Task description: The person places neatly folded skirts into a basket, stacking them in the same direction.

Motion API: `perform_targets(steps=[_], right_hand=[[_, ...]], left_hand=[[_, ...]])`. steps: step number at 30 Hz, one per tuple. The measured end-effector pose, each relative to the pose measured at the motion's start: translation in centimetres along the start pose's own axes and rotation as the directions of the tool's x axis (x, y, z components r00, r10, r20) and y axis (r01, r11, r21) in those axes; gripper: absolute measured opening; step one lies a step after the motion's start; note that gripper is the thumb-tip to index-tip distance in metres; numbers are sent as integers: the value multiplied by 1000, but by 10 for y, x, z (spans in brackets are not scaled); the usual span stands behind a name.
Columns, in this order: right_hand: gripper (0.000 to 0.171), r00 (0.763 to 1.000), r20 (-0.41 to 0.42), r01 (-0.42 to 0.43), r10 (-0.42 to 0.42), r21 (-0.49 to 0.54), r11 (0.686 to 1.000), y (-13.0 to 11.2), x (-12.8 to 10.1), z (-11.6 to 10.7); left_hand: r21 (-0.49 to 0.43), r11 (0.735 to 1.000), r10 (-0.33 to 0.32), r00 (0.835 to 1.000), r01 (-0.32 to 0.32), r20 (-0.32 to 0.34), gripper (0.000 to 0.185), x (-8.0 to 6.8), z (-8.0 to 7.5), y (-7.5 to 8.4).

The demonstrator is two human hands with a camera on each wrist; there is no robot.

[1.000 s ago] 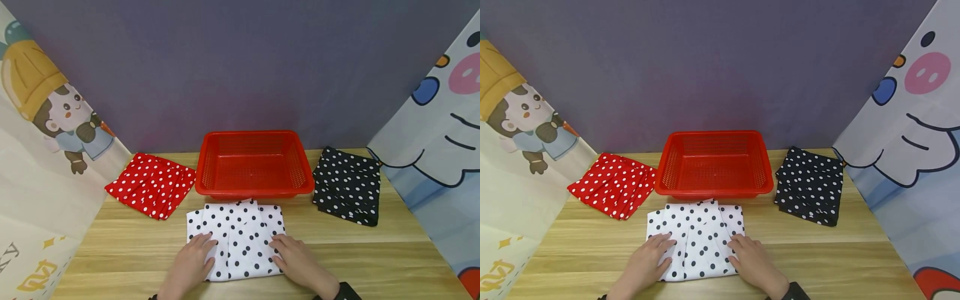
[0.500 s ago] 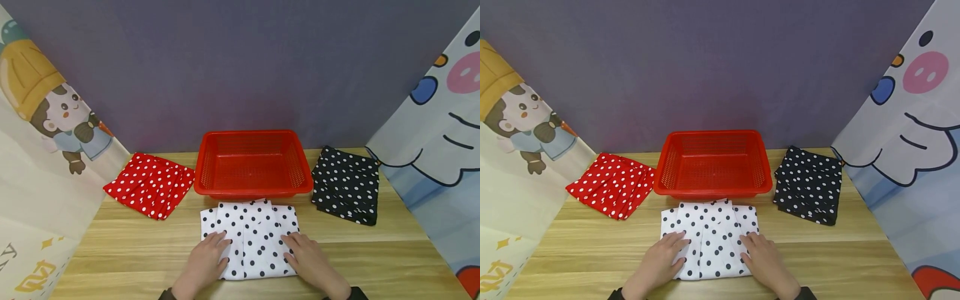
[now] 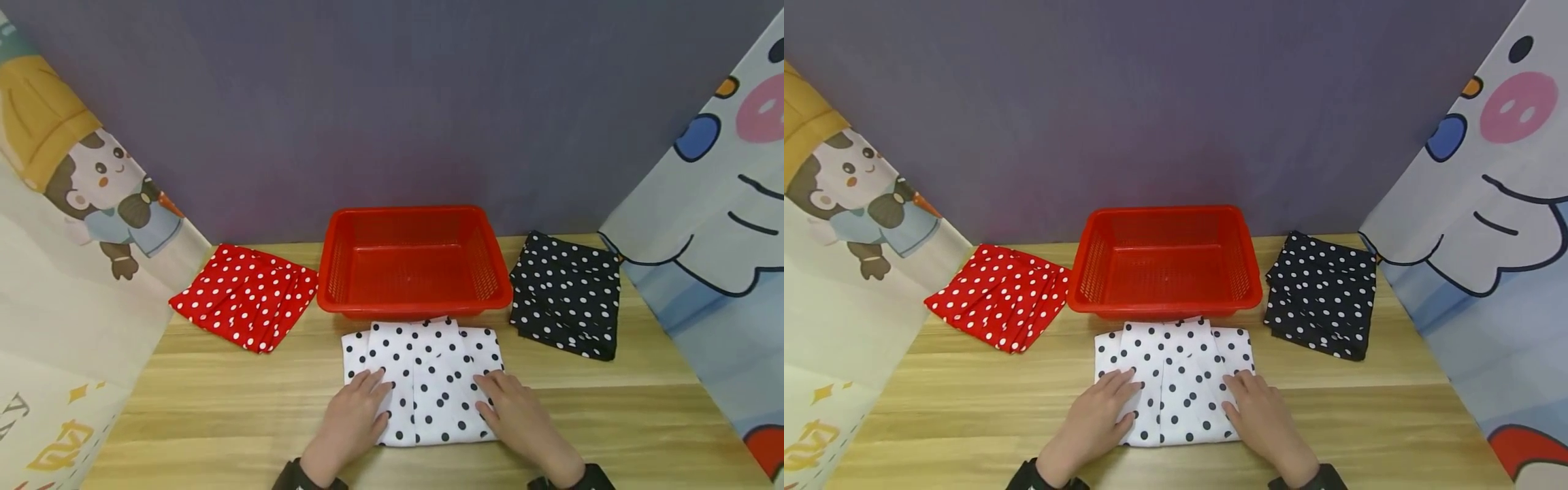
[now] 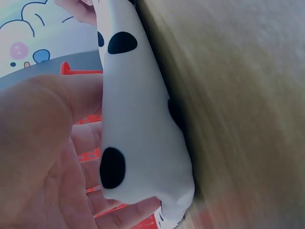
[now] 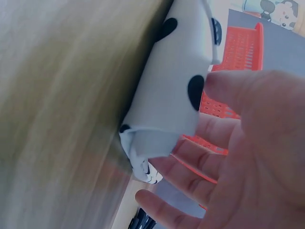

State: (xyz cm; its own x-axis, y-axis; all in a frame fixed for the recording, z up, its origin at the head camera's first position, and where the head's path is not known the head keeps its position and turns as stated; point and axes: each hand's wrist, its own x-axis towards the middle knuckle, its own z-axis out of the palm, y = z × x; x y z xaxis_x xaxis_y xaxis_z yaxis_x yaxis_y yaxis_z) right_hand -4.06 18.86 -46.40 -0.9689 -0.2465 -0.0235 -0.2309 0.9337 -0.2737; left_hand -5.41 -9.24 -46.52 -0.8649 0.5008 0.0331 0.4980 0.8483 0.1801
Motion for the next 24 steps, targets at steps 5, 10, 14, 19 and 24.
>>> perform_targets(steps=[5,10,14,19,24], right_hand=[[42,1000,10,-27,26,27,999,1,2,-5],[43,998,43,-48,47,43,998,2,3,-8],[44,997,63,-48,44,55,997,1,4,-9],[46,997,54,-65,61,80,995,-3,10,-14],[49,994,-18,-107,109,68,992,-4,19,-18]], left_hand=[[1,1000,-11,1000,11,-3,42,4,1,2],[-14,1000,-13,1000,13,-12,41,4,1,3],[-55,998,-34,999,33,-13,41,4,-1,2],[-56,994,-100,993,96,-59,43,8,-6,-1],[-48,982,-186,975,181,-124,46,14,-10,-6]])
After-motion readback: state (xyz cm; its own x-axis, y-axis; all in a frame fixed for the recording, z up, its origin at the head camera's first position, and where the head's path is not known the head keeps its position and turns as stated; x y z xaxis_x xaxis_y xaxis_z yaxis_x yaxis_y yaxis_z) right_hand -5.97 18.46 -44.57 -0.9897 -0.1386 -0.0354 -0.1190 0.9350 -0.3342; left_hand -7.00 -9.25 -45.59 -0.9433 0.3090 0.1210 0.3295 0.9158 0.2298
